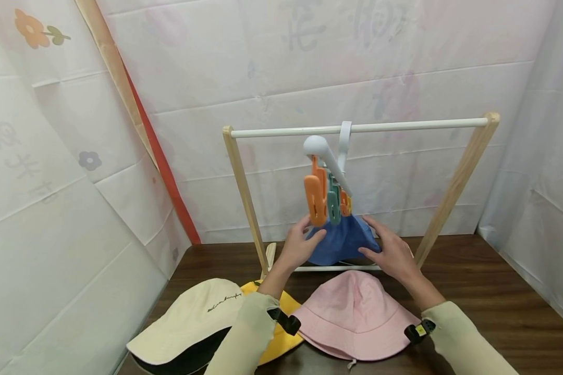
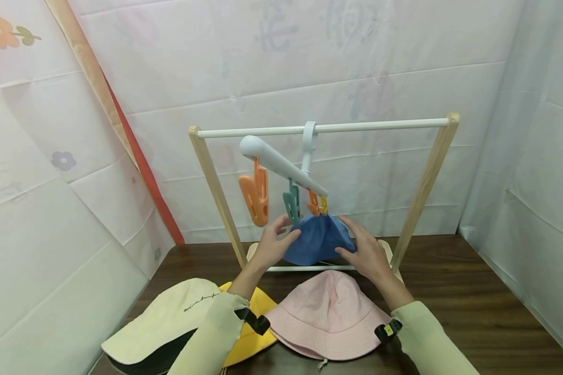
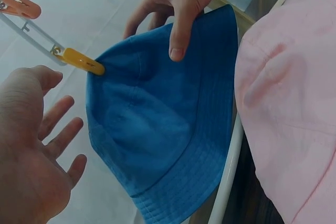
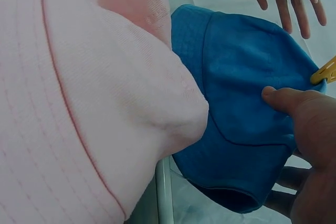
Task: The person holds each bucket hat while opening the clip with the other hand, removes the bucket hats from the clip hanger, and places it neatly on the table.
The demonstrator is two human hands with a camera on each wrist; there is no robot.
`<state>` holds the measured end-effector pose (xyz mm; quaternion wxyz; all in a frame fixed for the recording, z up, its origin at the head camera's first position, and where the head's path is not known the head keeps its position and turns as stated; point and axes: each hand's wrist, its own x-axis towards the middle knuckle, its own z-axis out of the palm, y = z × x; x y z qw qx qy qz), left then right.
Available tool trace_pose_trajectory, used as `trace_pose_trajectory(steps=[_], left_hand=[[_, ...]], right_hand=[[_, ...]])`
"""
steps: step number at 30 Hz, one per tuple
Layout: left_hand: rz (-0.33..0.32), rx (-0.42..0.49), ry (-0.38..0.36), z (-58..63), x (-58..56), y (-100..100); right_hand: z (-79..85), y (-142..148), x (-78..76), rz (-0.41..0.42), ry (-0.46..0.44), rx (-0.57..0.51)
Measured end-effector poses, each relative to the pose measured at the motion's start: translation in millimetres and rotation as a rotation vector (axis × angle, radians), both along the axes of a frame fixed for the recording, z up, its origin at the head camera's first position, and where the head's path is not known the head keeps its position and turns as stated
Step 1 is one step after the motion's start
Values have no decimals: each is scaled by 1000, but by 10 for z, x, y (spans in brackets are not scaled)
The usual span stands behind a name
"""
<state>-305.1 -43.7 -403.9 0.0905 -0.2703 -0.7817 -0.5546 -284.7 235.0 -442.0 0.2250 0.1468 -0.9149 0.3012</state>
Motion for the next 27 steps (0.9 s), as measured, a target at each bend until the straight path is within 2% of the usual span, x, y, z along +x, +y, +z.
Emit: trace_pose_trajectory(steps=[17,27], left_hand=[[-6,3,6,68,2,47],[-12,13,11,74,23,58]], right_hand=[[-7,-42,-15,-12,14,23],[-44,-53,-11,-23,98,48]])
